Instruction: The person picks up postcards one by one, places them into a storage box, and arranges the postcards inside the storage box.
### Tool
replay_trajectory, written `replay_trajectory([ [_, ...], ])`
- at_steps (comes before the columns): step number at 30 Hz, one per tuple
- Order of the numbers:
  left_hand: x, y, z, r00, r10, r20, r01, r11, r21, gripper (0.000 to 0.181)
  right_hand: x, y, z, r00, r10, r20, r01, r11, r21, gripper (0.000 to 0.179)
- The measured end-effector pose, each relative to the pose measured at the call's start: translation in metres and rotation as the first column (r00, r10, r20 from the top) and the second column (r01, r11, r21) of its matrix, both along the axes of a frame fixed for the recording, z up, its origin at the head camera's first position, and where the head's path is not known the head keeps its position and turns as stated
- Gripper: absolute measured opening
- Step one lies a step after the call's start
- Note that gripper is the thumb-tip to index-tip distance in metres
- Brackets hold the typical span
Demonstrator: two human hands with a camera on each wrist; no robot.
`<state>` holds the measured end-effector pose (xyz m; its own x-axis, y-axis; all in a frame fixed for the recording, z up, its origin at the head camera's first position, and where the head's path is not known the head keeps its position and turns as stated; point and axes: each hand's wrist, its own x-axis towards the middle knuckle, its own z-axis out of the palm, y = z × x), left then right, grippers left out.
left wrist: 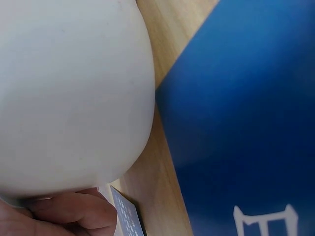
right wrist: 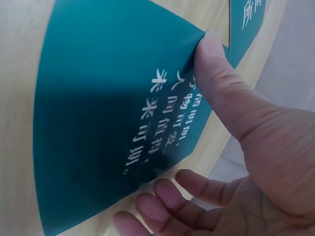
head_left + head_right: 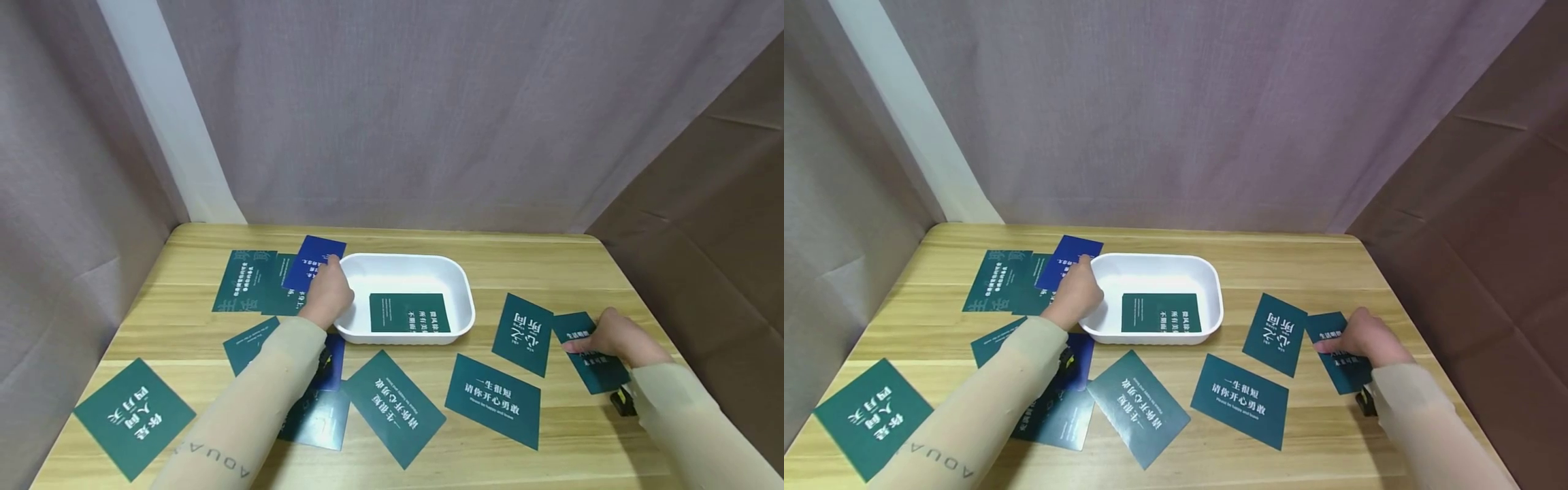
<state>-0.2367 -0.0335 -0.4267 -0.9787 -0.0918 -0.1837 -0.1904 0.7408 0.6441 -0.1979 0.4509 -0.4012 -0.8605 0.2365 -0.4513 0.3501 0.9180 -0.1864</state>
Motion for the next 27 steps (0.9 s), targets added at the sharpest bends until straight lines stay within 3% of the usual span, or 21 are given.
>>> replay_trajectory([
  [7,0.0,0.0,-0.001,1.0,0.001,-0.001,-0.001,1.0,0.004,0.075,-0.001,0.003,-0.002,0.999,-0.038,0.031,0.037,0.999,0.032,0.125],
  [11,-0.001,-0.001,-0.001,1.0,0.001,-0.003,-0.001,1.0,0.003,0.075,0.0,0.003,-0.001,0.999,-0.035,0.041,0.031,0.996,0.086,0.125],
  [15,-0.001,0.0,-0.002,1.0,0.001,-0.004,-0.001,1.0,-0.001,0.075,0.002,0.004,0.002,1.0,-0.026,0.007,0.025,0.993,0.112,0.126],
  [19,-0.001,0.0,-0.002,1.0,0.002,-0.002,-0.002,1.0,-0.008,0.075,0.002,0.008,0.004,0.998,-0.042,-0.049,0.045,0.997,0.061,0.125],
  [23,0.0,0.0,-0.002,1.0,0.003,-0.001,-0.003,1.0,-0.008,0.075,0.002,0.016,0.007,0.991,0.016,-0.133,-0.016,1.0,0.0,0.109],
  [27,0.0,0.0,-0.001,1.0,0.002,0.001,-0.002,1.0,0.001,0.075,0.001,0.019,0.015,0.98,0.084,-0.182,-0.088,0.996,-0.011,0.07],
])
